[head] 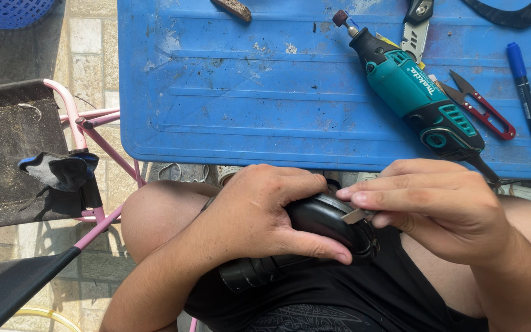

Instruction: The person uses a rotary tool to grind the sole and heel of a black leather shoe, then uses a utility knife to scrape the sole edge and remove debris. The person flips the shoe to work on different sides and continues grinding the sole and heel areas.

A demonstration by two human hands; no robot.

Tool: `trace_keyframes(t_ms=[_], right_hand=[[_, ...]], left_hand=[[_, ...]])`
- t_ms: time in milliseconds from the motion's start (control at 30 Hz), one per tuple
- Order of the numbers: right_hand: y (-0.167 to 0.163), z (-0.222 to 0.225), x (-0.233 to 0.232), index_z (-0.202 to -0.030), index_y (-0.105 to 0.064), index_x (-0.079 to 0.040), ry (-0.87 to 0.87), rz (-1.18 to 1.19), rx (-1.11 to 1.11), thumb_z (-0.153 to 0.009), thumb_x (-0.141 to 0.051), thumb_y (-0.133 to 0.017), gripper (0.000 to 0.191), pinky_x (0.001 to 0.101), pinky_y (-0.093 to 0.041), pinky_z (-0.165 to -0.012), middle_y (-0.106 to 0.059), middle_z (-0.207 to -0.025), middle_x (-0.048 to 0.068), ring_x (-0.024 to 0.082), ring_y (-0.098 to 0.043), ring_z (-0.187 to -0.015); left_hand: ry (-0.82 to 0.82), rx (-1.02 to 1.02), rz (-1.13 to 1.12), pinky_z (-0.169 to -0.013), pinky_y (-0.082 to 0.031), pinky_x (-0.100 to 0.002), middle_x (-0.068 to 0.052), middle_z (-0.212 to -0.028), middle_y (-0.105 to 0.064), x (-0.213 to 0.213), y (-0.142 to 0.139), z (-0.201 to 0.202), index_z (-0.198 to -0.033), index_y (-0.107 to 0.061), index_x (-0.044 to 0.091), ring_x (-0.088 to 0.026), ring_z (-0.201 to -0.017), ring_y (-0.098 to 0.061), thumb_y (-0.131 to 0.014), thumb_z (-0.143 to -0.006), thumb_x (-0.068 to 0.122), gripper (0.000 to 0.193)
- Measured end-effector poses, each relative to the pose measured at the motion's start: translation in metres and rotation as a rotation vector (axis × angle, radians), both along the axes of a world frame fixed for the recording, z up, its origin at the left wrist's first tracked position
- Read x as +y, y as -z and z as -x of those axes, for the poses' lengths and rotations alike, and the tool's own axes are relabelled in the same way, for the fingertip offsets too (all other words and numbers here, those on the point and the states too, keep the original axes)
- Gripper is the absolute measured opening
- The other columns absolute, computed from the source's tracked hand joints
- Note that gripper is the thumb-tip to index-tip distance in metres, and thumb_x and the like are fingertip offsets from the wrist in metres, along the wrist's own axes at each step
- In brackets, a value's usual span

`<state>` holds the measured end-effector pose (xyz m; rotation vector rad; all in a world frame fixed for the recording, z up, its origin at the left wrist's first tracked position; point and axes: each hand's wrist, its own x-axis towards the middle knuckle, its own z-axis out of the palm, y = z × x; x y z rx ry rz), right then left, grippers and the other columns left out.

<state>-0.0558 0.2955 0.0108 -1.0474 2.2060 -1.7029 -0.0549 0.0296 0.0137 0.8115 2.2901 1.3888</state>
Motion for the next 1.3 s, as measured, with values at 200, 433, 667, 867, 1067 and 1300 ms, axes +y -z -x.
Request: trace_keyframes(t_ms=[200,433,667,867,1067,1300], right_hand=[[-0.005,-0.0005,0.0057,-0.115,-0.068,0.0,0.016,0.061,-0.052,-0.083,0.0,-0.073,0.033,0.0286,-0.065,-0.076,-0.076,-0.109,0.017,0.02,-0.08,-0.09],[-0.0046,0.0009,0.0045,-0.115,-0.069,0.0,-0.007,0.017,-0.007,-0.081,0.002,-0.075,0.035,0.0269,-0.064,-0.072,-0.077,-0.108,0.016,0.02,-0.079,-0.087],[-0.0044,0.0008,0.0041,-0.116,-0.068,-0.001,-0.033,0.027,-0.003,-0.081,0.003,-0.074,0.035,0.0272,-0.064,-0.071,-0.077,-0.106,0.014,0.02,-0.079,-0.086],[-0.003,-0.0011,0.0047,-0.117,-0.068,-0.001,-0.001,-0.011,0.036,-0.082,0.002,-0.074,0.035,0.0271,-0.062,-0.069,-0.077,-0.104,0.013,0.02,-0.079,-0.084],[-0.0011,-0.0003,0.0043,-0.118,-0.069,-0.002,-0.03,-0.004,-0.008,-0.084,0.001,-0.073,0.034,0.0272,-0.06,-0.07,-0.078,-0.096,0.01,0.02,-0.08,-0.086],[-0.0019,-0.0012,0.0046,-0.117,-0.069,-0.003,-0.034,-0.024,-0.018,-0.084,0.001,-0.073,0.033,0.028,-0.06,-0.07,-0.077,-0.095,0.011,0.022,-0.08,-0.085]], left_hand=[[-0.053,-0.02,-0.005,-0.059,-0.053,-0.032,-0.004,-0.07,-0.064,-0.0057,-0.0029,0.0017,-0.079,-0.065,0.008,-0.018,-0.063,-0.068,-0.089,-0.068,0.057,0.056],[-0.046,0.005,-0.026,-0.061,-0.054,-0.032,-0.003,-0.072,-0.066,-0.0037,-0.0008,-0.0001,-0.082,-0.067,0.009,-0.018,-0.066,-0.07,-0.088,-0.07,0.059,0.055],[-0.03,-0.006,0.006,-0.061,-0.054,-0.033,-0.004,-0.072,-0.066,-0.0023,-0.0002,0.0003,-0.081,-0.066,0.008,-0.021,-0.067,-0.07,-0.088,-0.069,0.059,0.057],[-0.059,0.042,-0.005,-0.065,-0.056,-0.033,-0.003,-0.077,-0.068,-0.0019,0.0011,-0.0012,-0.088,-0.07,0.009,-0.021,-0.072,-0.072,-0.086,-0.07,0.06,0.057],[-0.045,0.038,0.024,-0.064,-0.056,-0.032,-0.001,-0.076,-0.069,0.0003,0.0018,-0.0011,-0.085,-0.07,0.011,-0.019,-0.07,-0.072,-0.085,-0.07,0.062,0.056],[-0.048,0.06,0.015,-0.066,-0.056,-0.034,-0.004,-0.078,-0.069,0.001,0.0017,-0.0014,-0.088,-0.07,0.009,-0.023,-0.073,-0.071,-0.084,-0.072,0.062,0.057]])
